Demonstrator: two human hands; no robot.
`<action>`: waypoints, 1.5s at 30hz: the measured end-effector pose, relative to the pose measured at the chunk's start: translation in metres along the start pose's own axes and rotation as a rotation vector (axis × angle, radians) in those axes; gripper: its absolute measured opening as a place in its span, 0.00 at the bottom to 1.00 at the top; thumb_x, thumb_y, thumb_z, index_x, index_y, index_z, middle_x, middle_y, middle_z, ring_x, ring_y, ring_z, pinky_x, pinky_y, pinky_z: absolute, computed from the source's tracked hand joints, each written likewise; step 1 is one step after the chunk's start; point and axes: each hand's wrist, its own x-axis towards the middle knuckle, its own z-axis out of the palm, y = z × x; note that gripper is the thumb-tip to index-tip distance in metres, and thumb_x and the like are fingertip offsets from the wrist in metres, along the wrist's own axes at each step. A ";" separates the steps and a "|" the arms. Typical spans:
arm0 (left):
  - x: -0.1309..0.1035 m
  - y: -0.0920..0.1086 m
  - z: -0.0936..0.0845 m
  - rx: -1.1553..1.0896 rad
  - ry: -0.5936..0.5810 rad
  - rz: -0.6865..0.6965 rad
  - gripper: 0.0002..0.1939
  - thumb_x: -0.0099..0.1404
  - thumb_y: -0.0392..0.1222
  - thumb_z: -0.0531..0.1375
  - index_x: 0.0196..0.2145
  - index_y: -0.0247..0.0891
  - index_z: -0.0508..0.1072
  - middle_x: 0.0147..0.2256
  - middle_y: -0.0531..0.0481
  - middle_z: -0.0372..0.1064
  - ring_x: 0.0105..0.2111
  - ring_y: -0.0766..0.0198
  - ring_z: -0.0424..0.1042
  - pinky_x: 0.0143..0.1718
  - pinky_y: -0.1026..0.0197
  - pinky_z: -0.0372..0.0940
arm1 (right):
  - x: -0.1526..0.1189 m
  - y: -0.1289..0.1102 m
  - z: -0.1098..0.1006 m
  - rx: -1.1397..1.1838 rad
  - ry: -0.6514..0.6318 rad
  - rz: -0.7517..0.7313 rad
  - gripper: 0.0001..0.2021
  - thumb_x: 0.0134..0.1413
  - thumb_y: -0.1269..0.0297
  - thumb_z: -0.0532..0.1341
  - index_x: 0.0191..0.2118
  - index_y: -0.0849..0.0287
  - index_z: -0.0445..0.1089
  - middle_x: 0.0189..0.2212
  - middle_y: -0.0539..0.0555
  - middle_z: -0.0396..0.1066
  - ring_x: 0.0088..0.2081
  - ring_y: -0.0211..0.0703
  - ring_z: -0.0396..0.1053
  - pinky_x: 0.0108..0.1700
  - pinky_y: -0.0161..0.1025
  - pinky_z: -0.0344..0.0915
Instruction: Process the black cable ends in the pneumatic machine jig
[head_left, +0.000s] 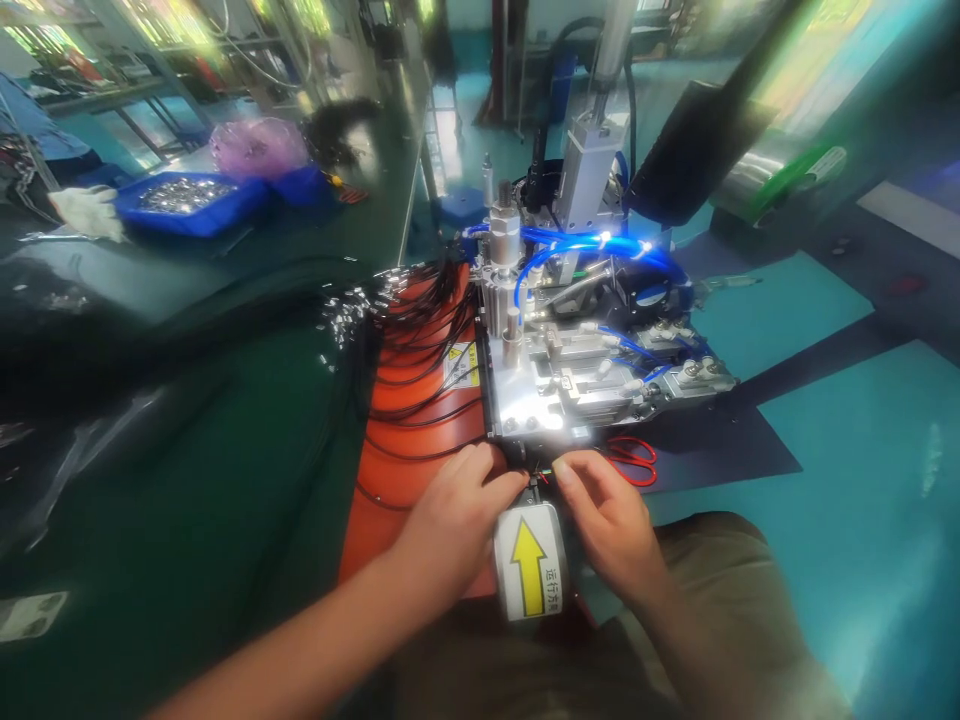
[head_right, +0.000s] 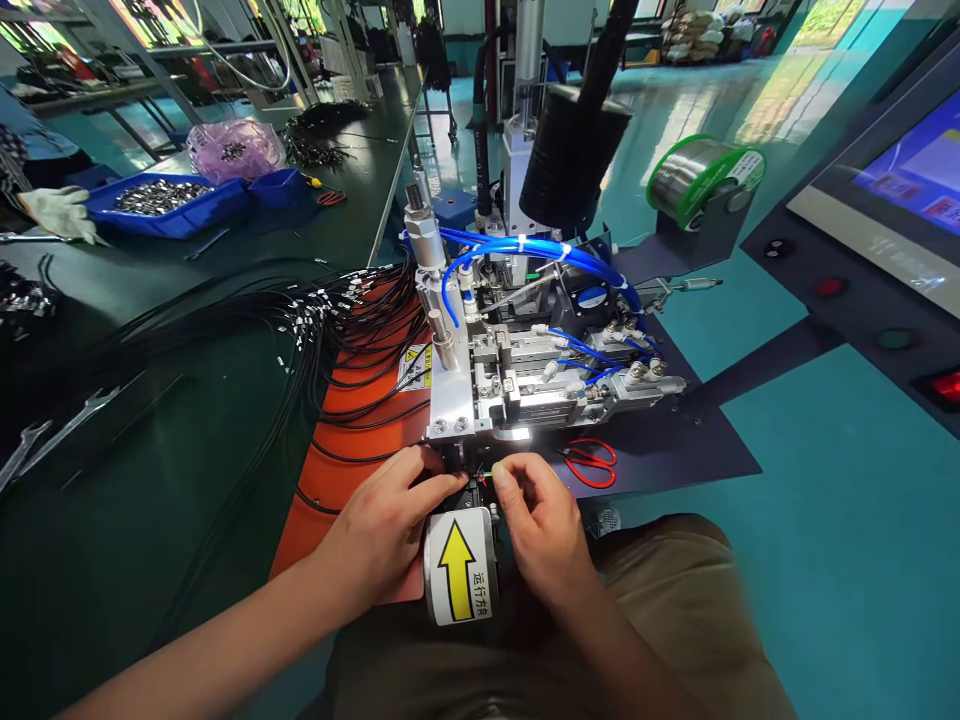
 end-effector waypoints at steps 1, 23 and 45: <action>0.000 0.000 0.000 0.005 0.000 -0.001 0.15 0.66 0.30 0.53 0.44 0.39 0.76 0.37 0.45 0.64 0.36 0.59 0.64 0.36 0.59 0.64 | -0.003 -0.001 -0.002 -0.013 0.003 -0.047 0.12 0.65 0.53 0.57 0.40 0.56 0.70 0.35 0.53 0.73 0.37 0.47 0.70 0.37 0.37 0.65; -0.001 0.000 0.001 0.020 -0.022 -0.020 0.14 0.66 0.31 0.55 0.45 0.40 0.76 0.38 0.45 0.65 0.37 0.58 0.65 0.37 0.58 0.65 | -0.003 0.002 0.003 -0.110 0.008 -0.115 0.10 0.67 0.57 0.54 0.37 0.56 0.68 0.32 0.51 0.71 0.33 0.44 0.69 0.36 0.37 0.64; -0.004 -0.001 0.004 0.013 -0.004 -0.019 0.15 0.66 0.30 0.55 0.46 0.40 0.76 0.39 0.44 0.66 0.38 0.57 0.66 0.38 0.57 0.66 | 0.008 -0.013 -0.003 -0.184 0.022 -0.281 0.07 0.65 0.64 0.58 0.37 0.57 0.72 0.32 0.50 0.69 0.34 0.41 0.68 0.36 0.35 0.62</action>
